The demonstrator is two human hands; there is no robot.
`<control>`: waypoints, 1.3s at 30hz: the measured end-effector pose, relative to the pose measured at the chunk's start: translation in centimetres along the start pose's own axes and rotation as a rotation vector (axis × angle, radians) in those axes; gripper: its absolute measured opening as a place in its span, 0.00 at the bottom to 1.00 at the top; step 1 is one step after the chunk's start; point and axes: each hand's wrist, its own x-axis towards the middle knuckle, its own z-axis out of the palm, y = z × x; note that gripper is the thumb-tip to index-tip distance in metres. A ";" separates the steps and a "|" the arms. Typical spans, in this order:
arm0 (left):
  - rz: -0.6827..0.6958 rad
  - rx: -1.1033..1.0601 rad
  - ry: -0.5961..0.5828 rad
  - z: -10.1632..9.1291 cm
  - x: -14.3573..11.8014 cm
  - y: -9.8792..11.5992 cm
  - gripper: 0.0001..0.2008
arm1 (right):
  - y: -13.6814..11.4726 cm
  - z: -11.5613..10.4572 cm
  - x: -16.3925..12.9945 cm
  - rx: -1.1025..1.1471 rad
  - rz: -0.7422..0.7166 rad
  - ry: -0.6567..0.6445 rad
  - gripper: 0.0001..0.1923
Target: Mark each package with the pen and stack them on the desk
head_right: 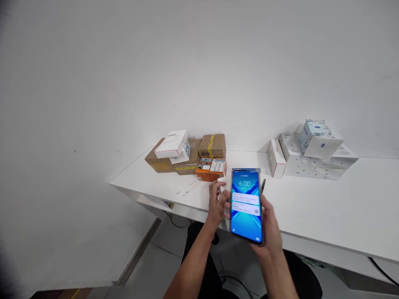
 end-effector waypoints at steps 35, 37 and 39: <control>0.377 0.710 -0.313 -6.2 7.2 7.3 0.42 | -3.6 -18.8 4.8 -1.912 -1.457 0.547 0.08; 0.372 0.924 -0.361 -6.5 10.1 7.5 0.43 | -3.3 -19.0 4.9 -1.885 -1.448 0.531 0.07; 0.321 1.028 -0.421 -6.2 12.8 6.2 0.43 | -3.1 -19.1 4.8 -1.846 -1.427 0.539 0.08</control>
